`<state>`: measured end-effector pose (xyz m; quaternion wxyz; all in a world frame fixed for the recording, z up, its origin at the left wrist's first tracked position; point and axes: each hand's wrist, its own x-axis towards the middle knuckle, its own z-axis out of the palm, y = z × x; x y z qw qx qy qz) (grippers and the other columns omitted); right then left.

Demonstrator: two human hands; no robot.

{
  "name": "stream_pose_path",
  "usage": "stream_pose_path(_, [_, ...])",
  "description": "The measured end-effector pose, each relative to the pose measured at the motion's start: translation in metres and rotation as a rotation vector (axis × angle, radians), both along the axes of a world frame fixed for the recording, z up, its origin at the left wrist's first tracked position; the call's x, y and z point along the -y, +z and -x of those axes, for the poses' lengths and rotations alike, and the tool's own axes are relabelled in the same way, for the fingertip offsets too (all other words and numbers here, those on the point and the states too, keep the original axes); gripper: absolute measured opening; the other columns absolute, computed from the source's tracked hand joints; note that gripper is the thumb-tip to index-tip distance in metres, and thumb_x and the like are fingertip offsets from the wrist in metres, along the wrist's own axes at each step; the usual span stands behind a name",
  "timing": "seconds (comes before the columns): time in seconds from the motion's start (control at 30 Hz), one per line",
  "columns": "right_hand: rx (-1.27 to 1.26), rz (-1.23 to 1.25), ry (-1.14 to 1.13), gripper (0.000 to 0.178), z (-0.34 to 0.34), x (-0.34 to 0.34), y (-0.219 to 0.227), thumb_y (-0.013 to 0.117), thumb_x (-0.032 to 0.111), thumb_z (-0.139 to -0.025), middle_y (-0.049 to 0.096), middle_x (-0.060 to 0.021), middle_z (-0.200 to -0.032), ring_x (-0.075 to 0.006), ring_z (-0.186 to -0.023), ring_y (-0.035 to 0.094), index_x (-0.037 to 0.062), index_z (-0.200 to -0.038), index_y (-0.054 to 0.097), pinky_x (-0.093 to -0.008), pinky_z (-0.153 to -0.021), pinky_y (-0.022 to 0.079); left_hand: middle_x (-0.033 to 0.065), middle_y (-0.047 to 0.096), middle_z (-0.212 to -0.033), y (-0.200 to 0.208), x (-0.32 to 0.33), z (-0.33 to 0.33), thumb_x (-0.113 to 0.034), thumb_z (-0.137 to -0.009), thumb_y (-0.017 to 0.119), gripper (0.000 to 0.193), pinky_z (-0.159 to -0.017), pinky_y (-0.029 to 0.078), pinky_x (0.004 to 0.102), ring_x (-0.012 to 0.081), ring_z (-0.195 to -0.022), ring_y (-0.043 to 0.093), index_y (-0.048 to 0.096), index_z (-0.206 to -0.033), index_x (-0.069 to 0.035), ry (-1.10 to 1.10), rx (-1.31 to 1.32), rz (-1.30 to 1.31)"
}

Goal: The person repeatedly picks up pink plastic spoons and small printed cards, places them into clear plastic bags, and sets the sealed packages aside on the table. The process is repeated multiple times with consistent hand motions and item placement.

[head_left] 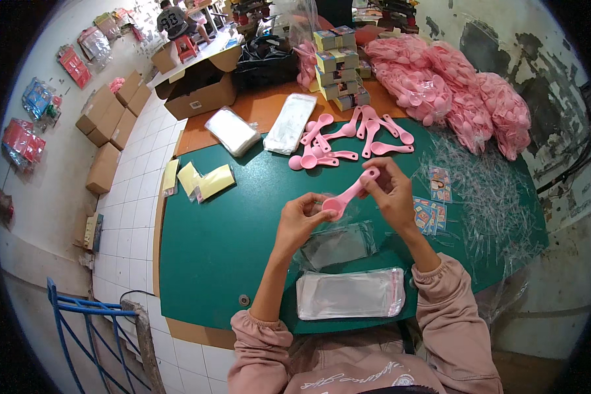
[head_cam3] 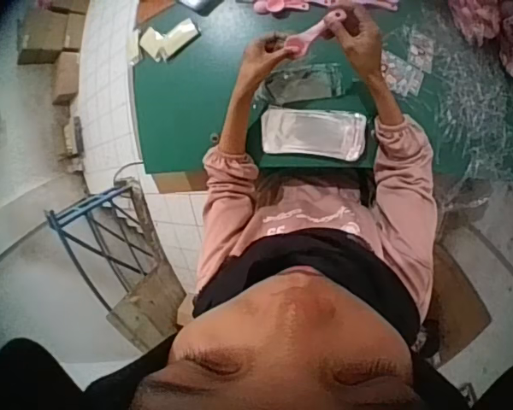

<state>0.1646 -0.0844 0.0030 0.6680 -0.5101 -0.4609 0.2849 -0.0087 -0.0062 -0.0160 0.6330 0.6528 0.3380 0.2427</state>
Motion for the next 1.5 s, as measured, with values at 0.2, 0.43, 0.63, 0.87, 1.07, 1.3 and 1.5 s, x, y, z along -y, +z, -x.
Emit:
stream_pose_path(0.2, [0.149,0.109,0.042,0.028,0.011,0.002,-0.005,0.06,0.006,-0.08,0.062,-0.0071,-0.073,-0.0089,-0.065,0.06,0.004,-0.103,0.045,-0.021,-0.057,0.046,0.0099,0.063,-0.09,-0.006,0.0,-0.004,-0.02,-0.084,0.057,0.031,-0.074,0.047,0.023,0.0139,-0.08,0.061,0.056,-0.104,0.004,-0.13,0.094,0.003])
stream_pose_path(0.43, [0.299,0.088,0.036,0.028,0.002,0.011,-0.002,0.06,0.012,-0.082,0.061,-0.0074,-0.073,-0.0117,-0.065,0.059,0.0031,-0.103,0.045,-0.0251,-0.058,0.046,0.0043,0.062,-0.084,0.008,-0.003,0.008,-0.025,-0.09,0.049,0.032,-0.069,0.049,0.0231,0.0089,-0.074,0.058,0.06,-0.101,0.003,-0.261,0.07,0.213])
stream_pose_path(0.63, [0.326,0.025,-0.009,0.024,0.013,0.023,0.022,0.061,0.017,-0.082,0.058,-0.0108,-0.087,-0.0201,-0.079,0.059,0.0021,-0.098,0.052,-0.0292,-0.066,0.047,0.0042,0.061,-0.085,0.012,0.005,0.002,-0.024,-0.09,0.049,0.031,-0.068,0.047,0.0217,0.0079,-0.075,0.056,0.06,-0.101,0.003,-0.186,0.164,0.196])
stream_pose_path(0.87, [0.805,-0.118,0.022,0.023,0.013,0.03,0.027,0.061,0.021,-0.081,0.055,-0.0121,-0.102,-0.0224,-0.087,0.057,0.0051,-0.098,0.057,-0.03,-0.071,0.047,0.0033,0.061,-0.086,0.006,0.005,-0.001,-0.024,-0.091,0.048,0.031,-0.068,0.046,0.0214,0.0074,-0.077,0.055,0.06,-0.103,0.002,-0.193,0.263,0.17])
stream_pose_path(1.07, [0.499,0.117,0.063,0.028,-0.021,0.044,0.038,0.059,0.027,-0.08,0.051,-0.0157,-0.107,-0.0312,-0.087,0.054,0.0048,-0.097,0.06,-0.0372,-0.081,0.043,0.0078,0.064,-0.088,0.016,0.003,0.009,-0.029,-0.091,0.045,0.032,-0.068,0.051,0.0272,0.0141,-0.082,0.062,0.058,-0.102,-0.002,-0.061,0.409,0.145])
stream_pose_path(1.3, [1.066,0.543,-0.196,0.032,-0.088,0.072,-0.035,0.066,0.02,-0.071,0.055,-0.0155,-0.093,-0.0301,-0.084,0.054,0.0007,-0.095,0.059,-0.0361,-0.075,0.043,0.011,0.064,-0.089,0.015,-0.008,0.015,-0.028,-0.091,0.044,0.03,-0.068,0.052,0.0289,0.018,-0.084,0.063,0.056,-0.104,-0.003,0.048,0.493,0.19])
stream_pose_path(1.5, [0.952,0.678,-0.29,0.024,-0.105,0.07,-0.02,0.063,0.016,-0.07,0.058,-0.0128,-0.087,-0.0311,-0.083,0.055,0.0026,-0.09,0.058,-0.0398,-0.08,0.039,0.0116,0.064,-0.09,0.019,-0.008,0.016,-0.027,-0.091,0.045,0.03,-0.069,0.052,0.0289,0.0179,-0.081,0.063,0.057,-0.104,-0.002,-0.015,0.365,0.167])
